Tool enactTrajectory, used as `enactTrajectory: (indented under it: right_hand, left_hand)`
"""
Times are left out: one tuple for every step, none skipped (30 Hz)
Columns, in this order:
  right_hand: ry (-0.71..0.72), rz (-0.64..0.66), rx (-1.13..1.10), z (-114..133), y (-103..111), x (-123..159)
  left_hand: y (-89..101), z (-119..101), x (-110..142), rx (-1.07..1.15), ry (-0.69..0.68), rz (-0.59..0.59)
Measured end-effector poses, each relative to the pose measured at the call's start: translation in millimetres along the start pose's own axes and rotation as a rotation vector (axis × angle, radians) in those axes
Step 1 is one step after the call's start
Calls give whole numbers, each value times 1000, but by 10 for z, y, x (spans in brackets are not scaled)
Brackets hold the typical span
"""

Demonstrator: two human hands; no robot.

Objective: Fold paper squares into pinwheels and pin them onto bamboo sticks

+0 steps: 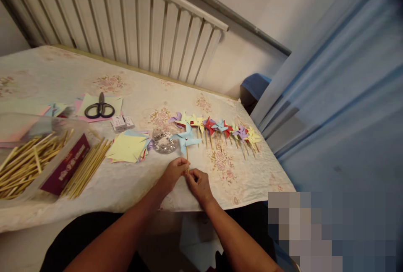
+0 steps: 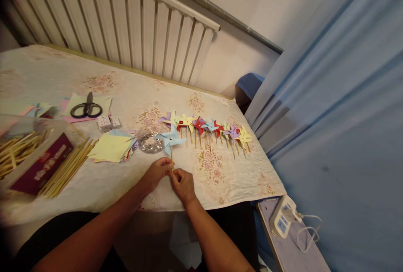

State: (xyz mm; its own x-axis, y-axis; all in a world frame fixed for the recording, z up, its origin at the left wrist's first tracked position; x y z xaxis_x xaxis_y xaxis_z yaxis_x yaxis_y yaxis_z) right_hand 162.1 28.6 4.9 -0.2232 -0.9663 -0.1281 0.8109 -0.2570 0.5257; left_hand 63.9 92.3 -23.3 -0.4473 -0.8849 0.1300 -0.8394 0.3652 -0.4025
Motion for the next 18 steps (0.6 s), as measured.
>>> enactTrajectory:
  right_hand:
    - [0, 0, -5, 3, -4, -4]
    - [-3, -1, -10, 2, -7, -7]
    - [-7, -2, -15, -2, -7, -9]
    - [-9, -3, -19, -7, -7, -11]
    - [-11, -6, -21, -11, -4, -12]
    - [-11, -11, -23, -14, 1, -13]
    - [-12, -14, -23, -16, 5, -14]
    - [-13, -17, -22, -17, 10, -15]
    - [-15, -19, -21, -17, 14, -15]
    - [-18, -20, -21, -17, 17, -15]
    - [-22, -21, -21, -17, 20, -15]
    - [-25, -20, -19, -16, 21, -15]
    - [-26, -20, -16, -15, 22, -13]
    - [-26, -20, -10, -14, 23, -12]
    - [-24, -20, -3, -13, 23, -10]
    - [-22, -21, 3, -13, 24, -8]
    - [-22, -22, 6, -13, 24, -7]
    - [-22, -24, 8, -14, 26, -6]
  left_hand:
    - [1, 2, -5, 2, -3, 1]
    - [1, 3, -9, 3, -7, 5]
    - [0, 3, -13, 1, -9, 7]
    - [1, 3, -16, -2, -11, 8]
    - [4, 1, -17, -6, -11, 6]
    - [9, -5, -17, -10, -11, 0]
    - [16, -14, -16, -16, -11, -10]
    - [24, -26, -14, -24, -10, -20]
    - [32, -39, -10, -32, -8, -32]
    - [41, -53, -6, -39, -6, -44]
    - [51, -71, -2, -46, -6, -58]
    - [63, -90, 2, -51, -8, -72]
    - [76, -111, 5, -54, -12, -86]
    - [90, -135, 8, -56, -19, -101]
    - [108, -162, 9, -59, -30, -116]
    - [127, -191, 9, -65, -40, -131]
    - [148, -221, 8, -71, -51, -147]
    - [173, -253, 6, -77, -63, -164]
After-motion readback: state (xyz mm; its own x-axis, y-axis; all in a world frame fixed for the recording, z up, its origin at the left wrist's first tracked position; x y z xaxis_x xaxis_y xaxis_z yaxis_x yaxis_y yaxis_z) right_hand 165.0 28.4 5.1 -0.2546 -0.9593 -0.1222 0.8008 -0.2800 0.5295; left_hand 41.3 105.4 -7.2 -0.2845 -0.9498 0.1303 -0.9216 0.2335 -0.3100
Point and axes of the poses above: each hand's wrist, its own x-axis away from the middle knuckle, its own y-axis out of the back of the hand, z = x × y, the point moved 9 cm from there along -x, towards the middle knuckle, and after that the axes turned 4 degrees about -y, right-handed, at the moved point
